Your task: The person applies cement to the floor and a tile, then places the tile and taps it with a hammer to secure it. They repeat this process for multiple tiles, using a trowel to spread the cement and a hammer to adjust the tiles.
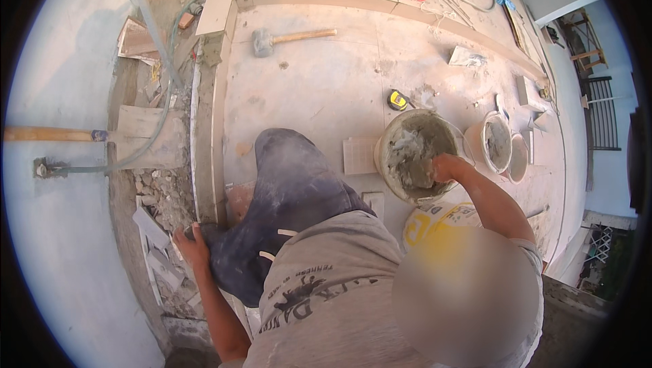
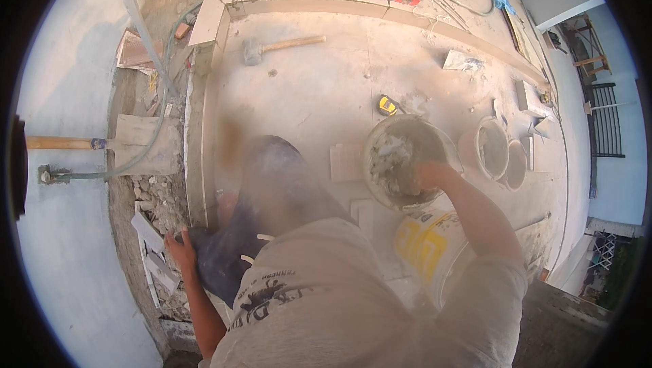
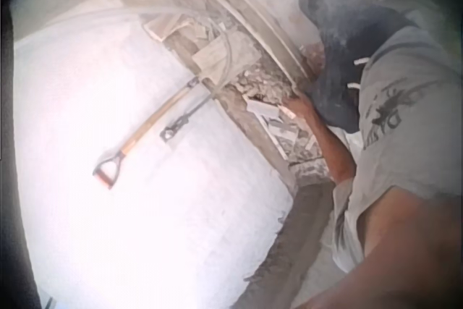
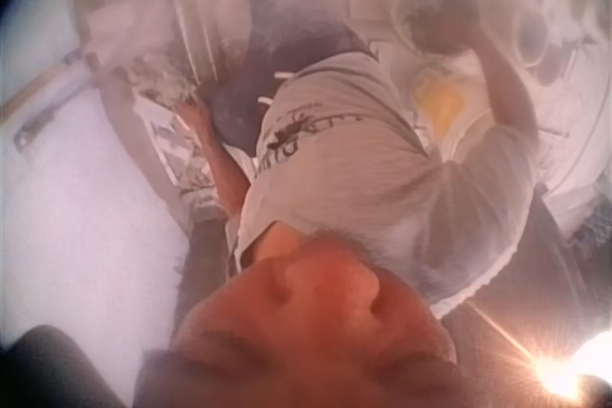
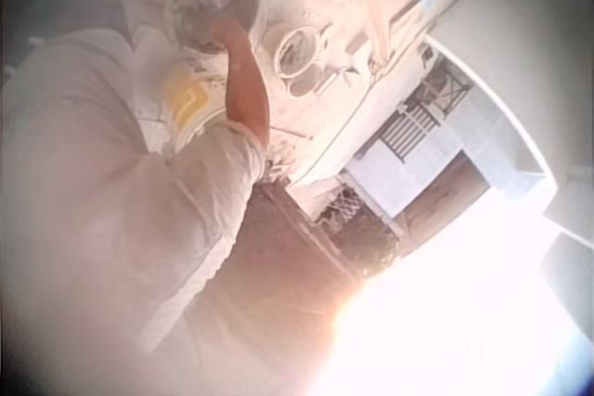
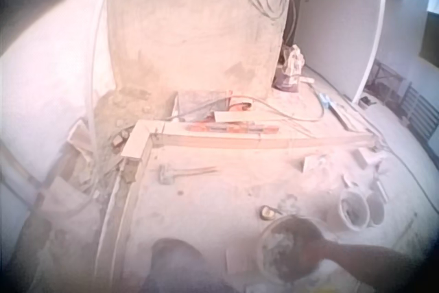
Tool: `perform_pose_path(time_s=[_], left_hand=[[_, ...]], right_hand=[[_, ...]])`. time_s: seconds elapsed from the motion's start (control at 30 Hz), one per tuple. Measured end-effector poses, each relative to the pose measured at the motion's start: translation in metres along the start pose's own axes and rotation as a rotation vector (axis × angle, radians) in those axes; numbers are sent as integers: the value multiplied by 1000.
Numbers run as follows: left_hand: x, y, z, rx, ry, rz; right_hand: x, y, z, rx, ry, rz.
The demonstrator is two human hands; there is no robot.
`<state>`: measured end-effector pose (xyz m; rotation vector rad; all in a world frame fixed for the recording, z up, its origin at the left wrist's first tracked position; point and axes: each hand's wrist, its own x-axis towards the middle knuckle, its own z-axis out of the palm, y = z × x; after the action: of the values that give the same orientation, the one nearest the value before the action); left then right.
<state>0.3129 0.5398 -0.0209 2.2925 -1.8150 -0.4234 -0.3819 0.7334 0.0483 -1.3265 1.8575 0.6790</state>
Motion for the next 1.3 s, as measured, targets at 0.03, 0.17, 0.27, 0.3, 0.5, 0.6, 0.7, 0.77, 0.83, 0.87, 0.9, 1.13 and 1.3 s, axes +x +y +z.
perform_pose_path(time_s=[0.03, 0.17, 0.27, 0.3, 0.5, 0.6, 0.7, 0.77, 0.83, 0.87, 0.9, 1.13, 1.3], left_hand=[[1, 2, 0, 13, 7, 5], [-1, 7, 1, 10, 27, -6], [-5, 7, -1, 9, 20, -16], [-5, 7, -1, -2, 25, -12], [-3, 2, 2, 10, 20, -8], [-5, -1, 4, 13, 35, -26], [-7, -1, 3, -6, 39, -24], [-7, 0, 2, -13, 45, -34], [-7, 2, 1, -5, 40, -31], [-7, 4, 1, 3, 33, -32], [-6, 5, 0, 19, 25, -45], [-11, 17, -7, -33, 12, -104], [-16, 27, -11, -16, 18, -149]], right_hand=[[1, 0, 0, -23, 15, -30], [-1, -7, -1, -20, 149, -154], [-7, -14, -8, 7, 114, -46], [-7, -16, -12, 39, 130, -85], [-21, -16, -46, 267, -3, -82], [-45, -4, -55, 554, -115, 68], [-69, 4, -57, 686, -104, 100], [-84, 6, -54, 763, -83, 94], [-100, 7, -50, 806, -25, 192], [-107, 7, -47, 834, 12, 225], [-113, 7, -45, 848, 73, 249], [-96, -19, -53, 997, 303, -21], [2, -115, -82, 1027, 435, -290]])
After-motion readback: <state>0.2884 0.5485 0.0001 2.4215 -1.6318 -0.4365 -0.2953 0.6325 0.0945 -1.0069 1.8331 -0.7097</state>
